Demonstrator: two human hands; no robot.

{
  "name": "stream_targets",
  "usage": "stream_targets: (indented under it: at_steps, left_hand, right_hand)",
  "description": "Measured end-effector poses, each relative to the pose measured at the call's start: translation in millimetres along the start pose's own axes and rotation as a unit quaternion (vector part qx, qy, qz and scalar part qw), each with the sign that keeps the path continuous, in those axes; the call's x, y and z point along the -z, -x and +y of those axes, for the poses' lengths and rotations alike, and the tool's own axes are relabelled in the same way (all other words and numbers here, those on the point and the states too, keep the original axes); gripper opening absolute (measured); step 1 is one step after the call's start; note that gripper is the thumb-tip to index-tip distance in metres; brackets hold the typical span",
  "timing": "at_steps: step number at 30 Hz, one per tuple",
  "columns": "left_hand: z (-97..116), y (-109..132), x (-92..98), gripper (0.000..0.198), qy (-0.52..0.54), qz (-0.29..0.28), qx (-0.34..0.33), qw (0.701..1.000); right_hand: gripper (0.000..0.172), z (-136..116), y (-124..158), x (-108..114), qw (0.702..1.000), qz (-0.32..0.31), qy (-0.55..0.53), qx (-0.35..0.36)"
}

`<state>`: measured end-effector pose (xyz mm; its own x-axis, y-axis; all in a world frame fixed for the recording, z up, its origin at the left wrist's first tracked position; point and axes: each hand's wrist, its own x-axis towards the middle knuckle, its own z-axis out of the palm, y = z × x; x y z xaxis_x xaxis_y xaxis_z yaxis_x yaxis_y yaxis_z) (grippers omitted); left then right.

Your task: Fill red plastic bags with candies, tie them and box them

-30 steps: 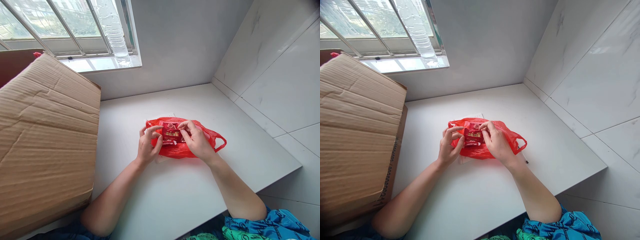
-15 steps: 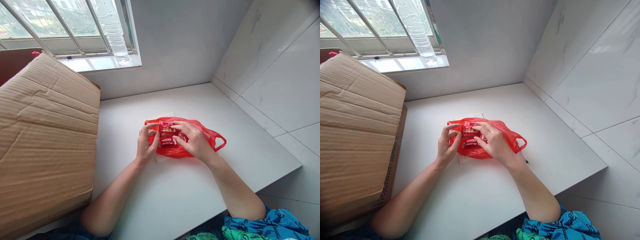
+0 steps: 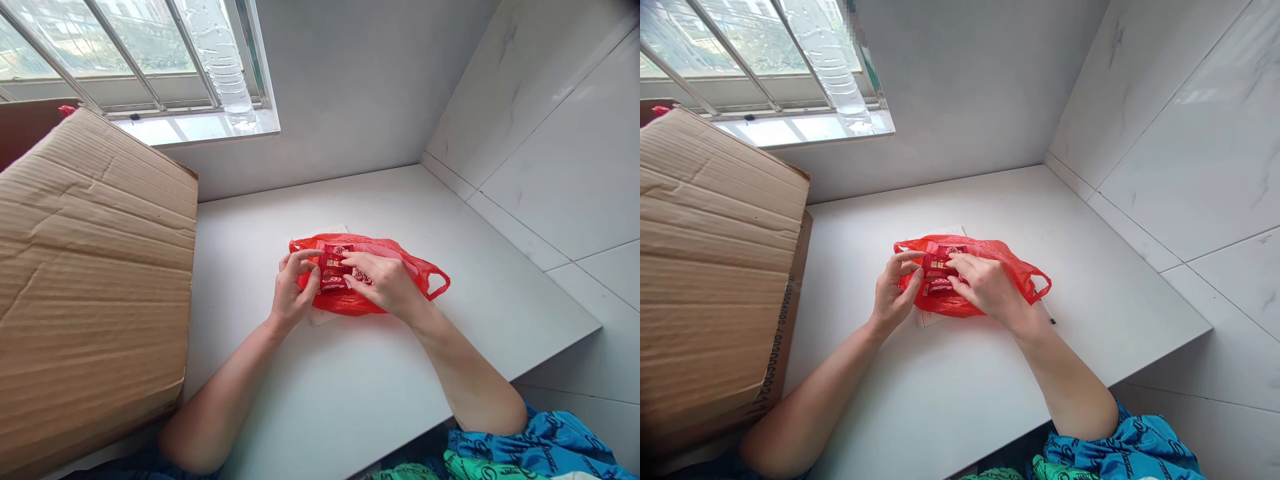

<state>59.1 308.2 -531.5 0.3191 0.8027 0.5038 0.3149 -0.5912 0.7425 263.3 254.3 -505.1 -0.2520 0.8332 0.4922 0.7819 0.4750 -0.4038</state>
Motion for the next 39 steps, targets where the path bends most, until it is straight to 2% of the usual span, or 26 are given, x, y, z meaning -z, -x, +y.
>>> stream_targets:
  at_steps: [3,9,14,18,23,28,31,39]
  left_hand:
    - [0.3,0.0,1.9,0.023,0.037,-0.024,0.016,0.999]
    - [1.8,-0.5,3.6,0.030,0.001,-0.047,-0.005,0.999]
    - [2.6,-1.7,3.6,0.033,0.013,-0.061,-0.001,0.998]
    - [2.8,-1.9,3.2,0.033,0.045,-0.066,0.020,0.997]
    - [7.1,-2.7,3.0,0.029,0.048,-0.073,0.030,0.996]
    - [5.9,-4.7,2.9,0.024,0.056,-0.117,0.052,0.990]
    - [2.3,-5.7,3.2,0.023,0.077,-0.125,0.053,0.988]
    - [3.0,-7.7,6.8,0.029,0.109,-0.171,0.089,0.975]
  right_hand:
    - [0.023,-0.2,0.1,0.9,1.000,-0.003,-0.013,0.004]
    - [0.022,0.9,1.9,0.9,1.000,-0.011,-0.019,0.007]
    - [0.021,2.2,1.0,2.7,0.999,-0.010,-0.026,0.020]
    - [0.017,1.1,-0.3,2.6,0.999,-0.013,-0.024,0.023]
    - [0.018,-0.8,-2.1,0.0,0.999,0.019,0.012,0.023]
    - [0.018,-0.8,-3.7,0.6,0.999,0.035,-0.007,0.040]
    - [0.016,-0.7,-4.3,1.1,0.999,0.032,-0.020,0.028]
    - [0.013,0.3,-4.4,0.7,0.998,0.036,-0.041,0.013]
